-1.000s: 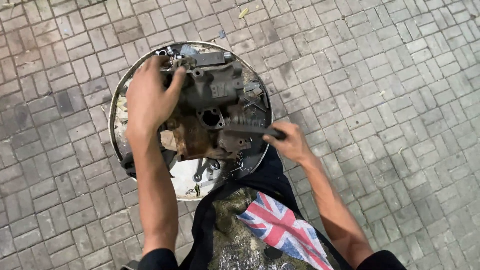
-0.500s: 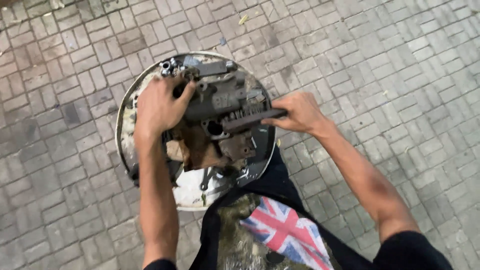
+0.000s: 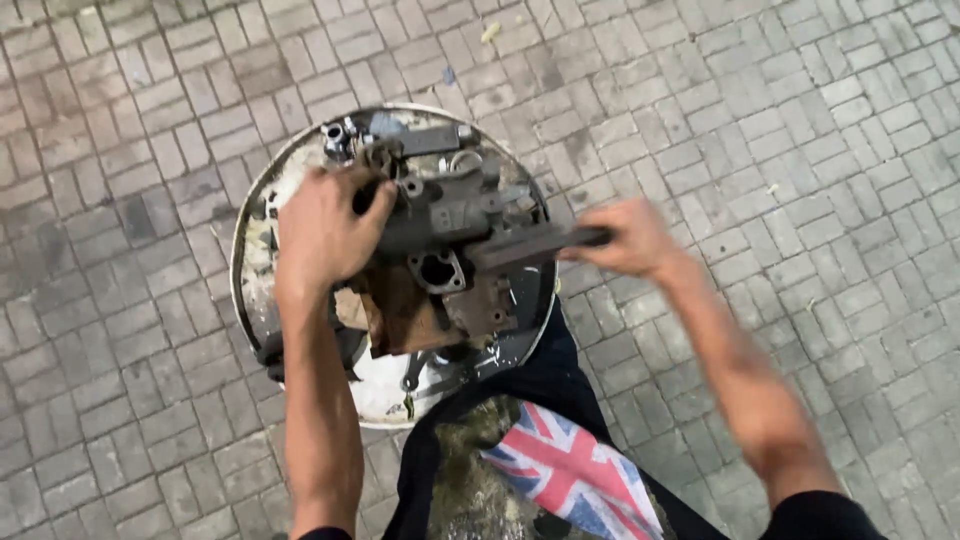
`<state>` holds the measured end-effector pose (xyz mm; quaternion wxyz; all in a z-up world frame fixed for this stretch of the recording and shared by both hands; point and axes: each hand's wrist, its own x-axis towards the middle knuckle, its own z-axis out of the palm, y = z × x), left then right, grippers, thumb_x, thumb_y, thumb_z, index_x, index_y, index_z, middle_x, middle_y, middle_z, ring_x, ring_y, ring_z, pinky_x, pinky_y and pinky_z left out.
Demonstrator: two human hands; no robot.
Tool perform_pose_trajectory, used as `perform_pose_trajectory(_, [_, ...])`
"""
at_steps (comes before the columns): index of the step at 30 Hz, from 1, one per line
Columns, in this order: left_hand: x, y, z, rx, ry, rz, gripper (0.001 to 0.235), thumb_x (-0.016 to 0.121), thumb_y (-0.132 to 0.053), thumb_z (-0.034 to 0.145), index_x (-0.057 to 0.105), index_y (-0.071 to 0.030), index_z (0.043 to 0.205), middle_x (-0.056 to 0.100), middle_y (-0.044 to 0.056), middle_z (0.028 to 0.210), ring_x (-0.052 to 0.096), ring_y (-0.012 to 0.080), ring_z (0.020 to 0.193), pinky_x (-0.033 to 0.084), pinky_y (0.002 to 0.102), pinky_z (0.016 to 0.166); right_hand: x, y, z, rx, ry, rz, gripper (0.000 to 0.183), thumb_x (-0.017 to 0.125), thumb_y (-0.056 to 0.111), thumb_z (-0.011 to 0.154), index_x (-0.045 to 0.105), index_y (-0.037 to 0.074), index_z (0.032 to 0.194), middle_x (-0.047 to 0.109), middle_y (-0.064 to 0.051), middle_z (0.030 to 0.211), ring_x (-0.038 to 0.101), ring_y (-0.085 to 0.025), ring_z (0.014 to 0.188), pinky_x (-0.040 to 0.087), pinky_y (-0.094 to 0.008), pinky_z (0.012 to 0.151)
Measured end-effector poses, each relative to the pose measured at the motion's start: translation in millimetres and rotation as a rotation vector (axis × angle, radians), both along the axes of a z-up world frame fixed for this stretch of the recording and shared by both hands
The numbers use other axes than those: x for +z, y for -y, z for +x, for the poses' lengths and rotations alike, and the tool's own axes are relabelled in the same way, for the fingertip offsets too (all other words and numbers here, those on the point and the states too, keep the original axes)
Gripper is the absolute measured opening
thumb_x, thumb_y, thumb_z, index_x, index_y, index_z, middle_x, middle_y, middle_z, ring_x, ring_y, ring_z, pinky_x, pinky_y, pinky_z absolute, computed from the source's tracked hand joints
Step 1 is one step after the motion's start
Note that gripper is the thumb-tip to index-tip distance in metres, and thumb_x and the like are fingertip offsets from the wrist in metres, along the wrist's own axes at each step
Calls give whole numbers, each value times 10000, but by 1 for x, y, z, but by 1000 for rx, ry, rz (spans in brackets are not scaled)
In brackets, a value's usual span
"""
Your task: The person uses a metal file to scrape and clean a large, dark metal engine part resting on a circular metal tray. They hold the part steady with their left hand while filing its surface with their right hand, occasionally repositioning the part to access different areas.
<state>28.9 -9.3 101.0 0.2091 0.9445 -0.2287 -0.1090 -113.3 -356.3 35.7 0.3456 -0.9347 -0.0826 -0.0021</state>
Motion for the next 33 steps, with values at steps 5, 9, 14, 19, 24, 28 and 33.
perform_pose_trajectory(5, [9,0,-9,5,5,-46,440,523,-427,1023,782,-96,1155,751,161,1088,644,427,1076,540,600,879,-10,-61,14,-21,35,57,397,874,423,798,595,186,644,561,-16,486,606,-258,485,448,-325,504])
perform_pose_trajectory(9, [7,-2,-4,15,7,-52,439,543,-466,1009,777,-128,1160,748,128,1094,635,408,1096,541,604,886,31,-23,9,-86,-8,27,447,864,416,833,554,176,619,528,9,464,575,-196,458,422,-278,510])
perform_pose_trajectory(14, [18,2,-9,34,3,-42,451,534,-464,1000,775,-113,1149,748,127,1126,637,404,1101,542,606,871,-9,-33,0,-34,-77,41,408,857,419,788,583,179,605,534,-25,463,571,-218,450,422,-317,489])
perform_pose_trajectory(19, [22,2,-9,35,-16,-51,453,499,-469,1011,770,-136,1155,740,116,1157,622,410,1117,545,601,875,-18,-67,18,21,14,61,481,852,416,816,510,192,563,479,40,412,534,-190,391,408,-253,465])
perform_pose_trajectory(24, [16,2,-8,29,-49,-37,453,485,-472,1012,762,-151,1170,734,83,1171,615,375,1128,549,586,873,-11,-17,-20,-153,-90,-33,474,840,439,780,514,173,562,486,-31,422,570,-262,431,403,-297,476])
perform_pose_trajectory(28, [19,2,-8,23,-12,-59,420,502,-456,1007,781,-165,1126,747,77,1100,635,344,1077,557,535,822,-35,-40,-6,-131,-61,-18,506,845,473,792,502,171,575,463,-22,408,555,-250,406,396,-299,464])
perform_pose_trajectory(33, [28,3,-10,33,-34,-53,417,498,-437,1020,777,-157,1152,742,90,1107,620,370,1082,548,556,821,-2,-32,-13,-142,-75,108,493,864,419,795,532,138,563,451,12,391,475,-138,393,347,-265,461])
